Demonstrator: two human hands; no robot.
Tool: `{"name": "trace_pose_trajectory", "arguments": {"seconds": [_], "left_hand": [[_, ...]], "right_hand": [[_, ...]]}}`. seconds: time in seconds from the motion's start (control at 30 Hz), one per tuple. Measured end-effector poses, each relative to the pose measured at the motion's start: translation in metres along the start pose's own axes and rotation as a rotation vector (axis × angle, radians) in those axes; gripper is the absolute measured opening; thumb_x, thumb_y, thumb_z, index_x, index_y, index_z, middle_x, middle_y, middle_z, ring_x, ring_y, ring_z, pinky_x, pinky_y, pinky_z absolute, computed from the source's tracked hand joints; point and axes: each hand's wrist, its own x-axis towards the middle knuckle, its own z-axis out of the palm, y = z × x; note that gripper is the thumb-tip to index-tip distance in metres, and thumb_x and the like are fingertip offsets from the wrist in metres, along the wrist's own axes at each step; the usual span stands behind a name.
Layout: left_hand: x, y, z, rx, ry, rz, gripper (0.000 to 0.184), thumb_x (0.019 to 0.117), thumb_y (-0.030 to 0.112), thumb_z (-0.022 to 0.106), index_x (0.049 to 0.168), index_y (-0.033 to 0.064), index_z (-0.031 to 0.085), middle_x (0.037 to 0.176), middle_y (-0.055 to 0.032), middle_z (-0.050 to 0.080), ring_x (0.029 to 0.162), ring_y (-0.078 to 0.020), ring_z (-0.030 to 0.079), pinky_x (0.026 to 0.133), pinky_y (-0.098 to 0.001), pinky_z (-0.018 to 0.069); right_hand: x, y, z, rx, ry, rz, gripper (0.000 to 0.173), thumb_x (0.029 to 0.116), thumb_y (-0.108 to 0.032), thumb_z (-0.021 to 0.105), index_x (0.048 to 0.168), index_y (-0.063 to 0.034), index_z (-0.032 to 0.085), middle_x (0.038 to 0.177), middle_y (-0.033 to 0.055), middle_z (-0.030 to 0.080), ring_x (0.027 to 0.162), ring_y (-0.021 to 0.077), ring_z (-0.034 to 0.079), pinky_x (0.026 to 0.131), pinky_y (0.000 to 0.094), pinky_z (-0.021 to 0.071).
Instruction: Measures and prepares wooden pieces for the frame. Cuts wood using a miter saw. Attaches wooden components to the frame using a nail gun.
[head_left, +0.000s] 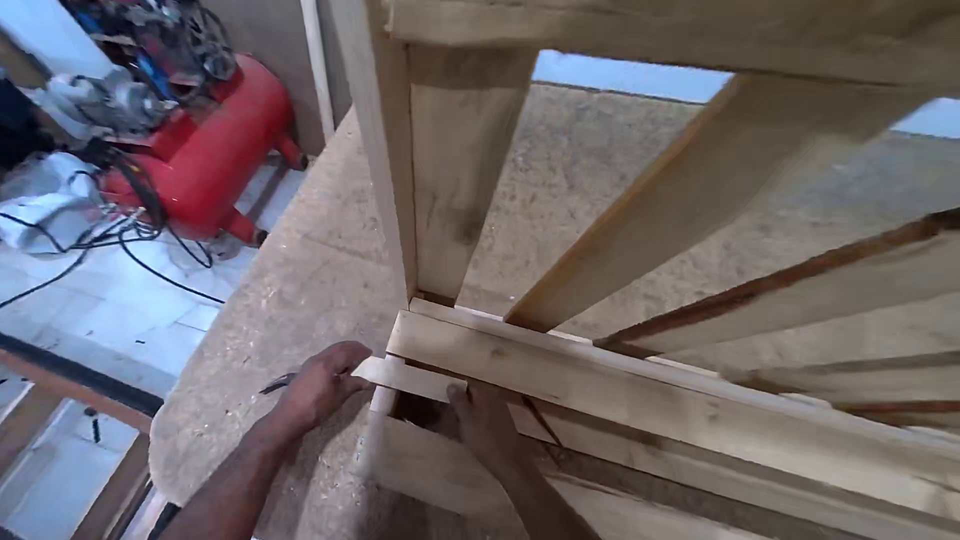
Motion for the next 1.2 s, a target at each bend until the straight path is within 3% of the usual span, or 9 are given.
{"name": "trace_pose_trajectory", "arguments": {"seconds": [0.2, 0.3, 0.43, 0.57, 0.7, 0.97, 1.07, 1.13, 1.2], "left_hand": [[0.021, -0.027, -0.001, 0.034, -0.007, 0.233, 0.033, 0.0938, 0.028, 0.075, 0.127, 0.0254, 0.073, 0.127, -0.0006, 0.068, 0.112, -0.0173, 0.068, 0.095, -0.0442, 0.0582], [0.023, -0.028, -0.003, 0.142, -0.046, 0.280, 0.034, 0.0981, 0.032, 0.068, 0.132, 0.0368, 0.070, 0.126, -0.0025, 0.068, 0.104, -0.0219, 0.069, 0.086, -0.0489, 0.0593], [0.028, -0.032, -0.003, 0.198, -0.030, 0.345, 0.035, 0.0987, 0.035, 0.064, 0.133, 0.0407, 0.068, 0.121, -0.0017, 0.069, 0.098, -0.0220, 0.069, 0.079, -0.0495, 0.0593], [0.017, -0.030, -0.007, 0.134, -0.106, 0.276, 0.035, 0.0979, 0.038, 0.067, 0.133, 0.0373, 0.069, 0.126, -0.0012, 0.067, 0.106, -0.0206, 0.068, 0.087, -0.0486, 0.0586], [-0.021, -0.036, -0.008, -0.023, -0.148, 0.230, 0.036, 0.0987, 0.038, 0.066, 0.133, 0.0316, 0.070, 0.129, -0.0004, 0.066, 0.111, -0.0171, 0.066, 0.094, -0.0459, 0.0572], [-0.031, -0.033, -0.001, 0.031, -0.038, 0.226, 0.034, 0.0980, 0.020, 0.066, 0.129, 0.0307, 0.073, 0.134, 0.0025, 0.066, 0.119, -0.0208, 0.064, 0.101, -0.0480, 0.0526], [-0.033, -0.029, -0.003, 0.081, -0.028, 0.227, 0.034, 0.0974, 0.019, 0.068, 0.129, 0.0298, 0.073, 0.131, 0.0015, 0.068, 0.120, -0.0235, 0.062, 0.101, -0.0492, 0.0519], [-0.038, -0.021, -0.013, 0.174, 0.027, 0.278, 0.032, 0.0991, 0.026, 0.065, 0.130, 0.0282, 0.072, 0.128, 0.0007, 0.069, 0.123, -0.0247, 0.061, 0.105, -0.0504, 0.0501], [-0.052, 0.005, -0.029, 0.280, 0.062, 0.293, 0.034, 0.0997, 0.039, 0.061, 0.129, 0.0240, 0.071, 0.124, -0.0030, 0.069, 0.125, -0.0277, 0.061, 0.108, -0.0562, 0.0464]], "right_hand": [[0.011, -0.006, 0.011, 0.112, 0.074, 0.135, 0.045, 0.1094, -0.039, 0.044, 0.108, -0.0015, 0.069, 0.089, 0.0094, 0.068, 0.080, 0.0206, 0.066, 0.076, 0.0419, 0.0562], [0.012, -0.007, 0.014, 0.143, 0.101, 0.145, 0.042, 0.1086, -0.037, 0.047, 0.106, -0.0016, 0.069, 0.088, 0.0079, 0.068, 0.079, 0.0184, 0.066, 0.075, 0.0394, 0.0561], [0.013, -0.010, 0.010, 0.161, 0.102, 0.119, 0.038, 0.1080, -0.034, 0.049, 0.107, -0.0013, 0.068, 0.090, 0.0074, 0.068, 0.081, 0.0165, 0.066, 0.076, 0.0367, 0.0562], [0.007, -0.008, -0.008, -0.002, -0.110, 0.071, 0.042, 0.1076, -0.037, 0.051, 0.107, 0.0010, 0.069, 0.098, 0.0119, 0.069, 0.091, 0.0208, 0.066, 0.087, 0.0422, 0.0542], [-0.003, -0.001, -0.015, -0.184, -0.289, 0.008, 0.049, 0.1058, -0.045, 0.052, 0.096, 0.0010, 0.065, 0.086, 0.0126, 0.059, 0.080, 0.0240, 0.058, 0.077, 0.0472, 0.0488], [0.001, 0.002, -0.020, -0.202, -0.352, -0.009, 0.049, 0.1049, -0.047, 0.054, 0.099, 0.0002, 0.068, 0.090, 0.0125, 0.063, 0.082, 0.0222, 0.059, 0.079, 0.0460, 0.0493], [0.001, 0.003, -0.018, -0.087, -0.288, -0.031, 0.044, 0.1045, -0.042, 0.057, 0.101, 0.0003, 0.069, 0.093, 0.0109, 0.066, 0.085, 0.0188, 0.061, 0.082, 0.0414, 0.0511], [-0.007, -0.003, -0.017, 0.136, -0.166, -0.083, 0.037, 0.1074, -0.031, 0.053, 0.113, 0.0024, 0.068, 0.105, 0.0120, 0.071, 0.096, 0.0170, 0.069, 0.090, 0.0367, 0.0565], [-0.019, -0.011, -0.014, 0.396, -0.046, -0.151, 0.033, 0.1089, -0.024, 0.050, 0.117, 0.0034, 0.067, 0.106, 0.0127, 0.072, 0.097, 0.0167, 0.072, 0.090, 0.0351, 0.0605]]}}
